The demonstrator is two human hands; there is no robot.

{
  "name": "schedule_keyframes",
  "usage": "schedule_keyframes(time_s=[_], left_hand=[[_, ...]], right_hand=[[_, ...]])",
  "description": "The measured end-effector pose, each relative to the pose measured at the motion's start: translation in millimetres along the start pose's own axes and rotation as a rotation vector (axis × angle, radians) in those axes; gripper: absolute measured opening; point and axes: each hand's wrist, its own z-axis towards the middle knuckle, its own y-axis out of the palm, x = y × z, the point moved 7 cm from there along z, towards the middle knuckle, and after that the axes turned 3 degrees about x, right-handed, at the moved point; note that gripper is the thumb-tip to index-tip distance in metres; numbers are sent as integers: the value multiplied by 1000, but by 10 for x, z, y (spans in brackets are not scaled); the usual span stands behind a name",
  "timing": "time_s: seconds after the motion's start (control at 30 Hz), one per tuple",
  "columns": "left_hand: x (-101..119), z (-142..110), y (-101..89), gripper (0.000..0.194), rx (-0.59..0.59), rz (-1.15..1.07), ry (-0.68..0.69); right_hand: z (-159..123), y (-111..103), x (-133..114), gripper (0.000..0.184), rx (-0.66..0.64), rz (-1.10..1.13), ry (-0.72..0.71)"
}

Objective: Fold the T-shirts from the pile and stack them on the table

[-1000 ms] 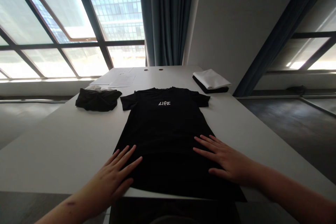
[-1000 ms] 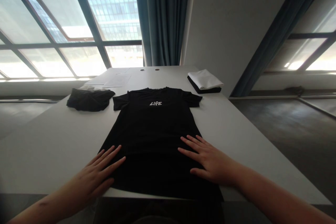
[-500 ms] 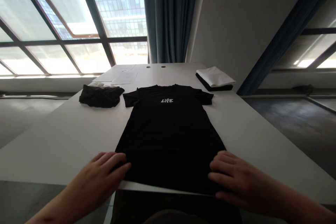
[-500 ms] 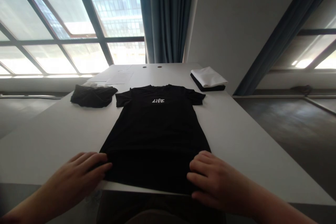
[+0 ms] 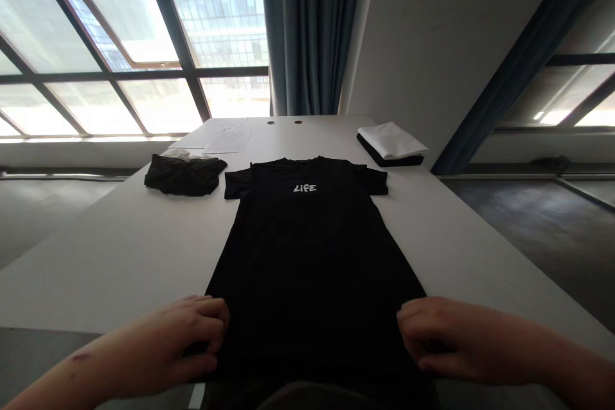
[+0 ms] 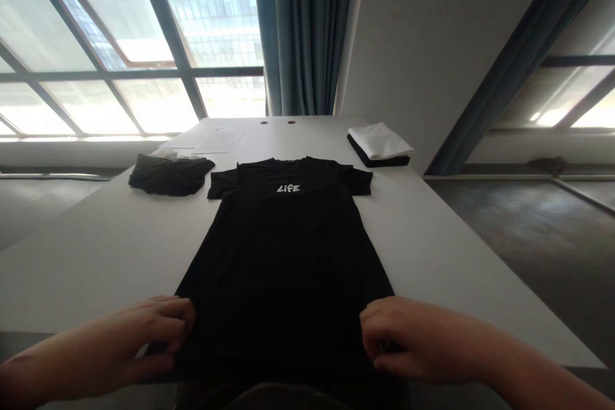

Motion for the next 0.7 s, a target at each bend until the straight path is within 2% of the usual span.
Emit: schedule_keyframes(time_s=[0.07, 0.1, 0.23, 0.27, 0.3, 0.4, 0.5, 0.6, 0.7], left_hand=[[10, 54, -32, 12, 3, -26, -28], [-8, 124, -57, 14, 51, -5, -42], [-132, 611, -135, 37, 393, 228, -21], [-180, 764, -116, 46, 435, 286, -19], [-248, 919, -87, 52, 444, 324, -41], [-477, 1296, -63, 58, 394, 368, -179], [-575, 1531, -234, 57, 382, 401, -285], [-591, 1835, -575, 60, 439, 440, -360], [-694, 2353, -908, 63, 456, 419, -418]], right_hand=[[40, -96, -37, 7, -13, 62, -2], [100, -164, -37, 11, 22, 65, -6], [548, -430, 177, 43, 290, -133, 44], [678, -465, 274, 53, 342, -219, 74], [794, -490, 387, 61, 383, -308, 126], [1023, -483, 722, 72, 349, -472, 312], [1067, -627, 853, 70, 360, -546, 421], [1154, -1054, 913, 63, 460, -546, 500], [1402, -1650, 1089, 54, 617, -596, 519]])
